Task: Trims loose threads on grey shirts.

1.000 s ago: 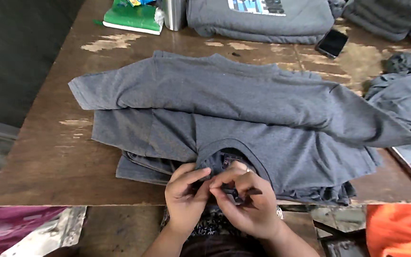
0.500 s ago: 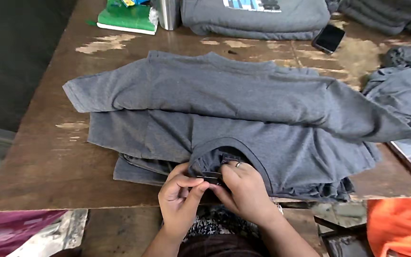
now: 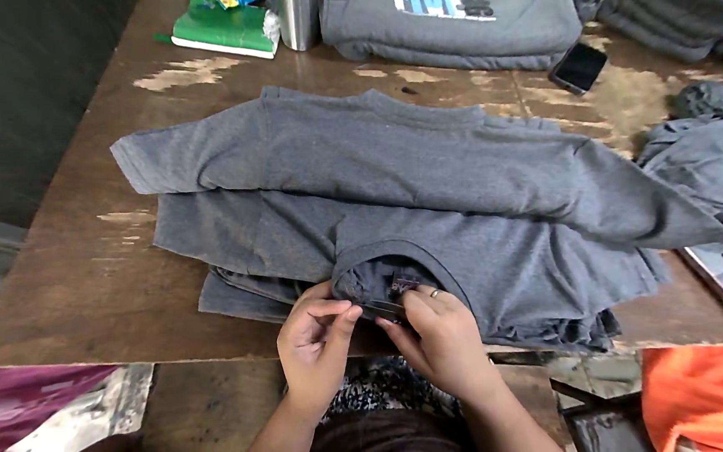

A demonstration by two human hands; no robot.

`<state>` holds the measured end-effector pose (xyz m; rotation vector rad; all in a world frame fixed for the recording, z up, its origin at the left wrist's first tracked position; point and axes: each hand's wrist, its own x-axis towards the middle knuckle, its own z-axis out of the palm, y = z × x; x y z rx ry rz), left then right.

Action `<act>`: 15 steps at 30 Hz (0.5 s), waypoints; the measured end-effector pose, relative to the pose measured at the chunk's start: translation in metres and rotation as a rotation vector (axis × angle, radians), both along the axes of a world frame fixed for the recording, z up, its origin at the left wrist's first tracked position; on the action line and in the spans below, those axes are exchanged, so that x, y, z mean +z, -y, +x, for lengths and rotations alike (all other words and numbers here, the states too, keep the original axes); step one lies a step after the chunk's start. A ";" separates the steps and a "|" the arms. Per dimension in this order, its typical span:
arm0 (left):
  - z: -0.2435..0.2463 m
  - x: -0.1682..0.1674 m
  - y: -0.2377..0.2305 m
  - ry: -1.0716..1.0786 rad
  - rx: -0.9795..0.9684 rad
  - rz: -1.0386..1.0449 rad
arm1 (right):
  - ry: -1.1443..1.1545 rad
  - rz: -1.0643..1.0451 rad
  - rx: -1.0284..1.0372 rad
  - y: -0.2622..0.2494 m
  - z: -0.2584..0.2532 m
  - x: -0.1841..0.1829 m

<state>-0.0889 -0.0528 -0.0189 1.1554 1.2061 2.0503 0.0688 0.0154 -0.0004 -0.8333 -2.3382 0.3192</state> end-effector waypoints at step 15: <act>-0.020 0.013 0.013 -0.594 0.115 0.068 | -0.532 -0.578 0.347 -0.006 -0.018 0.002</act>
